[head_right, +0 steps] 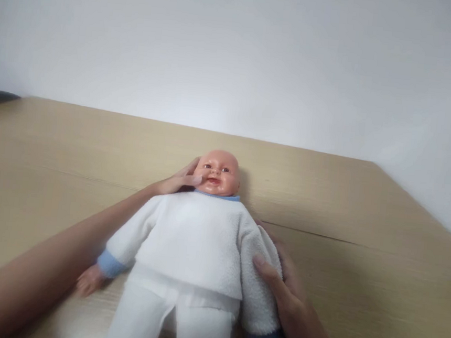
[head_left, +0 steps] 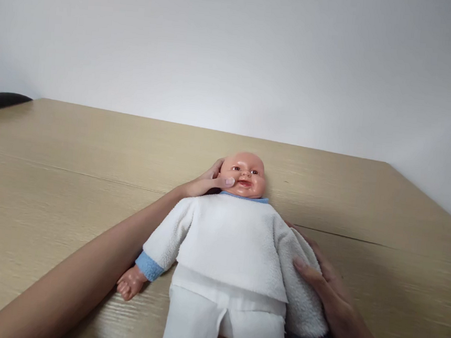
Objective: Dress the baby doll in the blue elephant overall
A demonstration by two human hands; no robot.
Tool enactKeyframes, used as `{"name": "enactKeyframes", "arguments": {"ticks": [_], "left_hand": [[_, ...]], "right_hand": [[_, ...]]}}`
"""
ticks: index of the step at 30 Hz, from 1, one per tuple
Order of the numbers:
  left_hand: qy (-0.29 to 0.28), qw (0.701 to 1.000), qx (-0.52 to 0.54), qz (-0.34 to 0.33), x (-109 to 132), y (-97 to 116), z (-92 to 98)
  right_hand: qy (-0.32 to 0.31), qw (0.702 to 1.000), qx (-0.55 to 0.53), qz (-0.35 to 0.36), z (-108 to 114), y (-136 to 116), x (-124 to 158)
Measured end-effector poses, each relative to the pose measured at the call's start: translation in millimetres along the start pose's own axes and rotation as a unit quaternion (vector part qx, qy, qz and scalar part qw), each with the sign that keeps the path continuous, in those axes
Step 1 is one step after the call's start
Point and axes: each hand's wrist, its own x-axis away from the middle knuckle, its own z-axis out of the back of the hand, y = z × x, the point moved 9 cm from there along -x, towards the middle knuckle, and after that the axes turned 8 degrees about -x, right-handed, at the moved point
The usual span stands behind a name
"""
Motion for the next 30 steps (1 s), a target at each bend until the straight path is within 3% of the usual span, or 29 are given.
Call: {"name": "enactKeyframes", "arguments": {"ticks": [16,22,30], "left_hand": [[0.012,0.999,0.024,0.022,-0.7,-4.2,0.7],[0.018,0.999,0.024,0.013,-3.4,-8.4,5.8],[0.004,1.0,0.017,0.003,-4.9,-7.6,6.5]], "right_hand": [[0.008,0.999,-0.027,-0.021,-1.9,-2.0,0.2],[0.011,0.995,-0.07,-0.064,-3.6,3.4,-1.3],[0.025,0.995,-0.077,-0.065,-1.5,4.2,-2.2]]}}
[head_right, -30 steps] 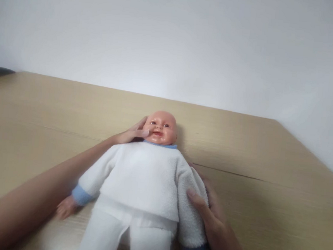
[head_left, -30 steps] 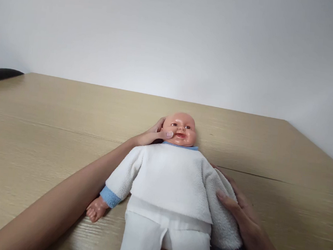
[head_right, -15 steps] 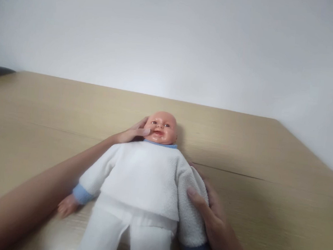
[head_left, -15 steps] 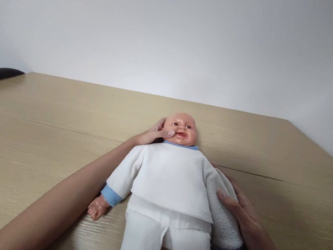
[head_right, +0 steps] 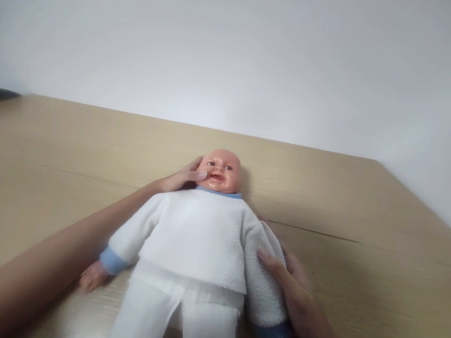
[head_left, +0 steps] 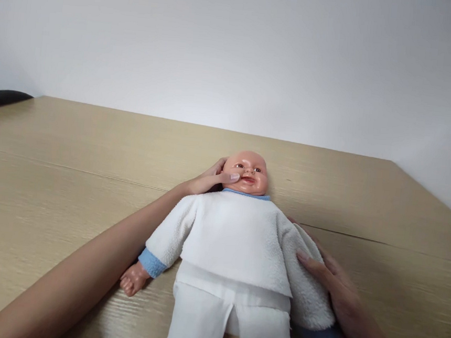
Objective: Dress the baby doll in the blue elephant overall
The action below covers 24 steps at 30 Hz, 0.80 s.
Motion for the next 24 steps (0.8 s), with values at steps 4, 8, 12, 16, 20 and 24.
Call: {"name": "enactKeyframes", "arguments": {"ticks": [4,8,12,16,20,24], "left_hand": [[0.009,1.0,-0.009,0.005,2,5,-2.2],[0.018,1.0,-0.009,0.012,2,6,-3.8],[0.017,1.0,-0.013,0.011,0,3,-1.0],[0.018,0.999,-0.021,-0.025,-1,1,5.7],[0.077,0.995,0.024,-0.052,4,-4,19.5],[0.159,0.984,0.077,-0.028,34,-11,37.1]], "right_hand": [[0.009,1.0,-0.003,-0.017,-2,-1,3],[0.012,1.0,0.0,-0.013,-2,-1,2],[-0.008,1.0,0.003,0.007,-4,-4,1],[-0.02,0.999,0.01,0.046,-8,-9,3],[-0.006,0.996,-0.01,0.088,-2,-12,13],[0.028,0.995,-0.022,0.093,20,-5,38]]}}
